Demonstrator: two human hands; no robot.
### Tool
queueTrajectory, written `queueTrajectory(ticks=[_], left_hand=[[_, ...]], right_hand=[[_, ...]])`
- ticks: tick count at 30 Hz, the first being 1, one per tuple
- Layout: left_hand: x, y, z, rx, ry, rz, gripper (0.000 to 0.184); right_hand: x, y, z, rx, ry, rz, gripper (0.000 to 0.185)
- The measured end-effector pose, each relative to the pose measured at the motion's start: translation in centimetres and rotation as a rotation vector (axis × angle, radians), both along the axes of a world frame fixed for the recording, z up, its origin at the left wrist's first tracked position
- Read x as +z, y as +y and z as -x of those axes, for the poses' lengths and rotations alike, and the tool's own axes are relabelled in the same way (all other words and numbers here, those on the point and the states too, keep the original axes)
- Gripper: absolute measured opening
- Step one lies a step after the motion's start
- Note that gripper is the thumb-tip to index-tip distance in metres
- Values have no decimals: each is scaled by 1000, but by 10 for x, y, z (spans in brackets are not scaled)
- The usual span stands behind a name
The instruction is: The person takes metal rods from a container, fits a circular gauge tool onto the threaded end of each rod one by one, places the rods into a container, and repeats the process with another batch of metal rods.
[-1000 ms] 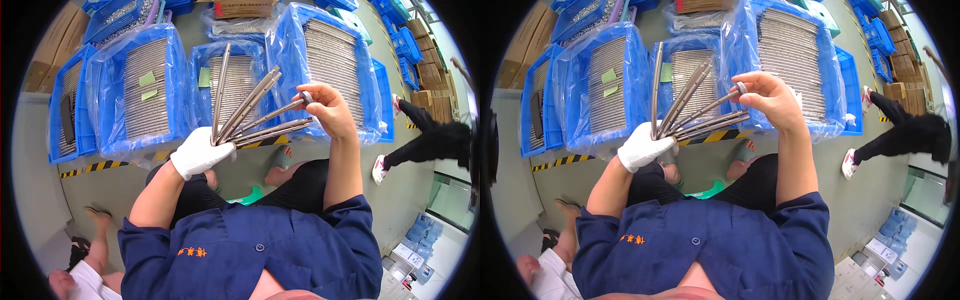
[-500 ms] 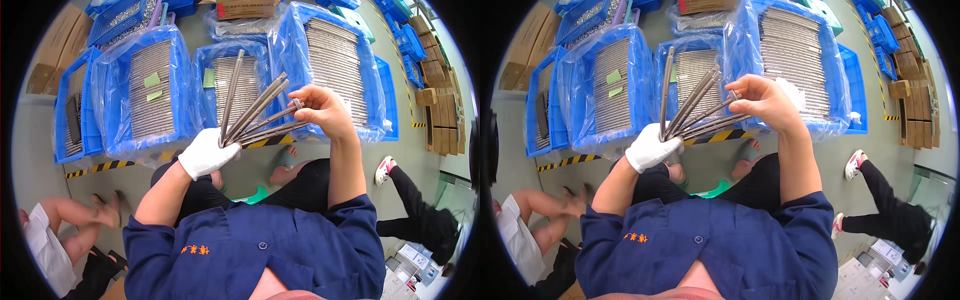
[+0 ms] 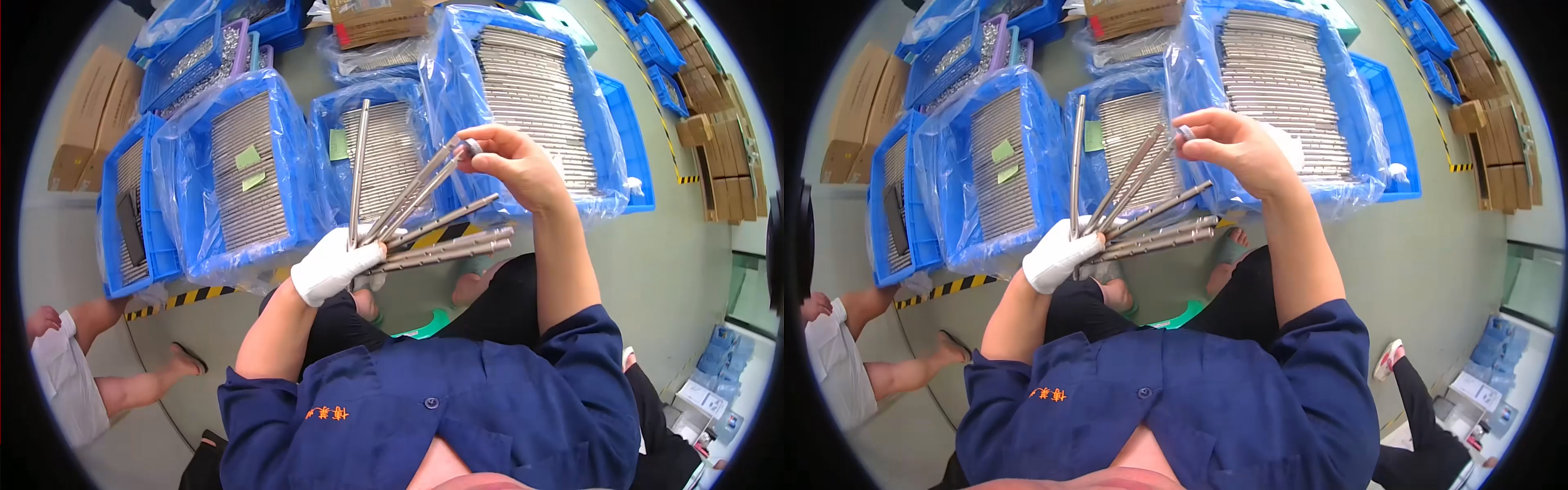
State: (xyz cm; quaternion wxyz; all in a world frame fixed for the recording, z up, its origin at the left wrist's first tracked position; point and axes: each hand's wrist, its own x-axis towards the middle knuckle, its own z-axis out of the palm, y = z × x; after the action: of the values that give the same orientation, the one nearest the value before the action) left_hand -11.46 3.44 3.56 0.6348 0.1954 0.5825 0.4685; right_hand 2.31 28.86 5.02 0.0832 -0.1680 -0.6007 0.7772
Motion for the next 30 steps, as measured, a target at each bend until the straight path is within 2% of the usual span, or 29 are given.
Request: queueTrajectory(ticks=[2,5,8,9,13,16,20,25,29,30], left_hand=[[7,0,-2,-49,-44,-14,44],[8,-1,-2,-79,-2,-9,46],[10,-1,-1,-115,-1,9,46],[10,0,-2,-131,0,16,46],[4,-1,-1,-141,-15,37,43],[1,-3,-2,-140,1,24,38],[-8,-2,-5,-166,11,8,33],[-11,-5,-5,-183,-44,18,32],[-12,-5,-5,-233,-18,44,32],[-13,-5,-7,-238,-4,60,32]], right_hand=[[-1,0,-1,92,86,91,34],[-3,3,-4,140,118,82,34],[-1,9,-9,180,30,-40,35],[1,11,-8,239,-3,-170,36],[-14,2,-5,220,-7,-49,36],[2,14,-13,186,-114,-196,39],[1,5,-7,124,94,-37,36],[-3,5,-9,181,139,47,36],[8,3,-11,203,79,-214,36],[5,0,-10,220,62,-202,36]])
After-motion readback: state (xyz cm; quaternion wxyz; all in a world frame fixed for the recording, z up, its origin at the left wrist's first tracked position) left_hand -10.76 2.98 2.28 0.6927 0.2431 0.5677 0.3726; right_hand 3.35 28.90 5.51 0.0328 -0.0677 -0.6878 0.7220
